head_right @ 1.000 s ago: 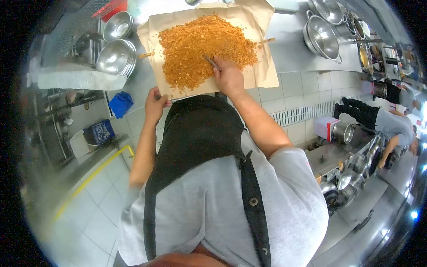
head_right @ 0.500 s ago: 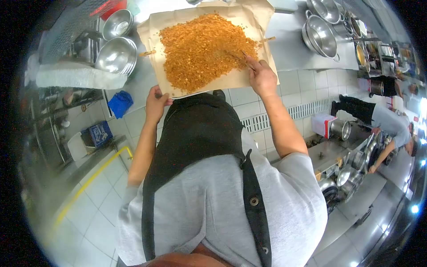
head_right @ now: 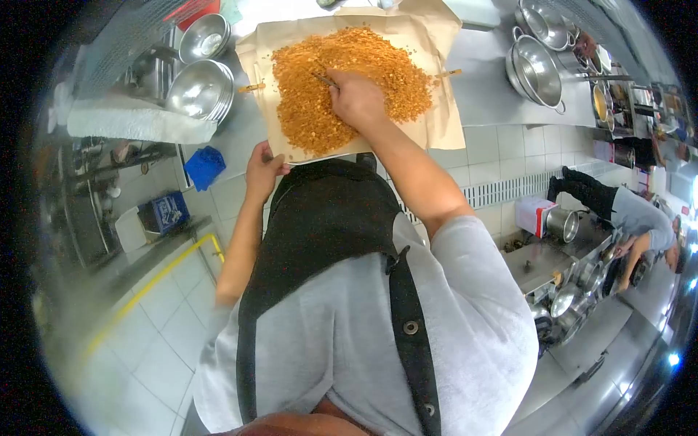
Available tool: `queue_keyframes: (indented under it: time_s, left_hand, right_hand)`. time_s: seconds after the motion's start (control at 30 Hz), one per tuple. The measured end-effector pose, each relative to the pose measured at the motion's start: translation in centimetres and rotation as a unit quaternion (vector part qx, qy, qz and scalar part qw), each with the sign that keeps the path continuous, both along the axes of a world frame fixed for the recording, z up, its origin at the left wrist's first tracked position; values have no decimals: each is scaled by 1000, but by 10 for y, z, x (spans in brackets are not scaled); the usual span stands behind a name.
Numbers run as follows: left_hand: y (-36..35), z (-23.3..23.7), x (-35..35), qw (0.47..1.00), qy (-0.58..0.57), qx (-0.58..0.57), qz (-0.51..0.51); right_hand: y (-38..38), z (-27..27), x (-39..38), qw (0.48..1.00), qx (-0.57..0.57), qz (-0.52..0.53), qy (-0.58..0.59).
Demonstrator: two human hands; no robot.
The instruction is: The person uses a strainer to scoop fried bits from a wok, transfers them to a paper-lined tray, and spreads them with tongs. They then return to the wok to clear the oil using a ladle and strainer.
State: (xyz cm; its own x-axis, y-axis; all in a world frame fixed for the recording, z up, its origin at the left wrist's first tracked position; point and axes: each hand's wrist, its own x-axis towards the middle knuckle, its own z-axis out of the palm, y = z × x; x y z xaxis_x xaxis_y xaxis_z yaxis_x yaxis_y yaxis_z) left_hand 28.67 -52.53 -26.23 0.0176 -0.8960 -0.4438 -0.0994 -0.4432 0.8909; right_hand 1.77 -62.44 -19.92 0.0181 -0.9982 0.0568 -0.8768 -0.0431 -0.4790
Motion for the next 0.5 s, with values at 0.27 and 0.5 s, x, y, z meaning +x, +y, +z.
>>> queue_keyframes:
  time_s: [0.27, 0.5]
  left_hand:
    - [-1, -6, 1, 1000, 20, -3, 7]
    - [-2, 4, -3, 1000, 11, 13, 6]
  right_hand:
    - [-14, 24, -85, 987, 66, -23, 143]
    - [42, -3, -146, 988, -18, -135, 70]
